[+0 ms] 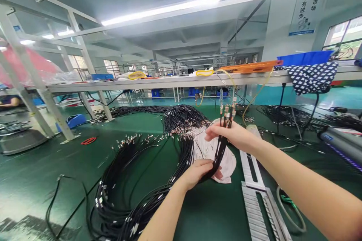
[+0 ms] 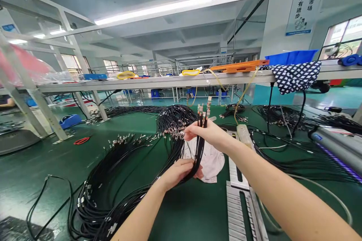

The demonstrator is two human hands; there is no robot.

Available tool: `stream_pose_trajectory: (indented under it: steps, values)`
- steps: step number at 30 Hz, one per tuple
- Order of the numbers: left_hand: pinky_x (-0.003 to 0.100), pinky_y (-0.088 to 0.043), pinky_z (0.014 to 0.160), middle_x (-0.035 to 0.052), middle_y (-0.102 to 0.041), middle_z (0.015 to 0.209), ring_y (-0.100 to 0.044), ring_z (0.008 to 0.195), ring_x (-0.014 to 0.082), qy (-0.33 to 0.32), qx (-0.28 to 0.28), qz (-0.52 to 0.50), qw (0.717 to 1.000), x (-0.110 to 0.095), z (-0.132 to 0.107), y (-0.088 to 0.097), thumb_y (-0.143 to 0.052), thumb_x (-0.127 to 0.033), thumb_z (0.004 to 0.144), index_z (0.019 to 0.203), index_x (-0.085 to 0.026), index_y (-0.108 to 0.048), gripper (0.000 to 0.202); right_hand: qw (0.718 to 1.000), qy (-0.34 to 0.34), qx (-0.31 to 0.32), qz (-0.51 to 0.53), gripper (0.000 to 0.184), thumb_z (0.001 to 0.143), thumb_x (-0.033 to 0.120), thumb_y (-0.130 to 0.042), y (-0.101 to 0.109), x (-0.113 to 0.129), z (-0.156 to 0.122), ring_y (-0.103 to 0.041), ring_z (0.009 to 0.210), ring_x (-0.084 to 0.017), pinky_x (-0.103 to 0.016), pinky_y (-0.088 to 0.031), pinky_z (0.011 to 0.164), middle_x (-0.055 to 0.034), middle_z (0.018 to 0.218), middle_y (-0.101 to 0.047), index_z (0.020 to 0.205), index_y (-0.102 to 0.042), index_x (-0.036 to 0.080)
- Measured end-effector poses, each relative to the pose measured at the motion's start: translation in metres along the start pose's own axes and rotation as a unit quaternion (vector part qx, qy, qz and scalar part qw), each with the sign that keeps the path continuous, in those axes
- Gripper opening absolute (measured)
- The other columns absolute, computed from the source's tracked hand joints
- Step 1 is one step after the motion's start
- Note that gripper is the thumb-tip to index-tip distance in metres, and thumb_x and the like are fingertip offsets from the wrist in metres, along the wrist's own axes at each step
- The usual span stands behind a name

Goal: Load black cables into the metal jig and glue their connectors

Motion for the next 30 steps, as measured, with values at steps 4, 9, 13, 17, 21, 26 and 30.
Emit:
stream_pose_trajectory:
  steps: [4, 9, 13, 17, 21, 26, 30]
  values:
    - [0.037, -0.033, 0.101, 0.0069, -0.061, 0.118, -0.051, 0.114, 0.0234, -0.064, -0.022, 0.146, 0.987, -0.042, 0.010, -0.003, -0.064, -0.029, 0.074, 0.111, -0.018, -0.060, 0.039, 0.997, -0.017, -0.023, -0.077, 0.030, 0.076, 0.045, -0.059, 0.013, -0.018, -0.031, -0.059, 0.105, -0.022, -0.040, -0.041, 0.098, -0.0044, 0.103, -0.068, 0.092, -0.069, 0.022]
    - [0.033, -0.048, 0.078, 0.0060, -0.066, 0.082, -0.062, 0.080, 0.0196, -0.110, 0.144, 0.144, 0.973, -0.077, 0.039, -0.088, -0.061, -0.042, 0.078, 0.084, -0.013, -0.062, 0.029, 0.993, -0.060, -0.076, -0.062, 0.052, 0.072, 0.043, -0.065, 0.035, -0.042, -0.071, -0.061, 0.101, -0.024, -0.041, -0.052, 0.085, -0.0050, 0.123, -0.058, 0.121, -0.056, 0.029]
    - [0.021, -0.041, 0.045, -0.0007, -0.059, 0.062, -0.050, 0.043, 0.0081, -0.012, 0.222, 0.075, 0.972, -0.054, 0.047, -0.132, -0.055, -0.047, 0.080, 0.082, -0.015, -0.050, 0.032, 0.985, 0.052, -0.152, 0.066, 0.068, 0.068, 0.041, -0.070, 0.082, -0.019, -0.103, -0.055, 0.113, -0.024, -0.041, -0.048, 0.092, -0.0057, 0.129, -0.054, 0.130, -0.043, 0.032]
    - [0.017, -0.035, 0.042, -0.0033, -0.056, 0.063, -0.048, 0.043, 0.0060, 0.033, 0.201, 0.102, 0.974, -0.026, 0.049, -0.144, -0.049, -0.046, 0.082, 0.082, -0.018, -0.042, 0.029, 0.965, 0.069, -0.238, -0.081, 0.042, 0.078, 0.041, -0.060, 0.124, -0.002, -0.130, -0.054, 0.114, -0.022, -0.042, -0.040, 0.100, -0.0047, 0.122, -0.060, 0.118, -0.056, 0.028]
    - [0.019, -0.041, 0.047, -0.0045, -0.048, 0.061, -0.047, 0.050, 0.0070, 0.038, 0.168, 0.131, 0.976, -0.016, 0.054, -0.153, -0.049, -0.044, 0.081, 0.074, -0.017, -0.043, 0.029, 0.949, -0.008, -0.217, -0.230, 0.037, 0.084, 0.044, -0.047, 0.121, -0.020, -0.138, -0.062, 0.094, -0.022, -0.039, -0.045, 0.090, -0.0063, 0.097, -0.069, 0.102, -0.066, 0.019]
    - [0.020, -0.040, 0.048, -0.0054, -0.046, 0.062, -0.047, 0.051, 0.0080, 0.021, 0.134, 0.221, 0.966, -0.017, 0.061, -0.157, -0.047, -0.033, 0.082, 0.074, -0.018, -0.041, 0.018, 0.939, -0.012, -0.251, -0.235, 0.037, 0.087, 0.043, -0.041, 0.117, -0.044, -0.154, -0.063, 0.081, -0.019, -0.031, -0.048, 0.077, -0.0041, 0.085, -0.070, 0.085, -0.068, 0.017]
    - [0.022, -0.042, 0.050, -0.0036, -0.050, 0.067, -0.051, 0.052, 0.0095, 0.024, 0.172, 0.270, 0.947, -0.006, 0.059, -0.174, -0.042, -0.026, 0.084, 0.081, -0.018, -0.043, 0.008, 0.937, -0.014, -0.253, -0.239, 0.038, 0.088, 0.041, -0.039, 0.116, -0.058, -0.165, -0.064, 0.078, -0.018, -0.029, -0.049, 0.073, -0.0039, 0.084, -0.070, 0.085, -0.068, 0.017]
Point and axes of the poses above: each hand's wrist, its own z-axis towards the middle knuckle, its own y-axis out of the back of the hand, x = y × z, the point moved 9 cm from there along z, towards the middle knuckle
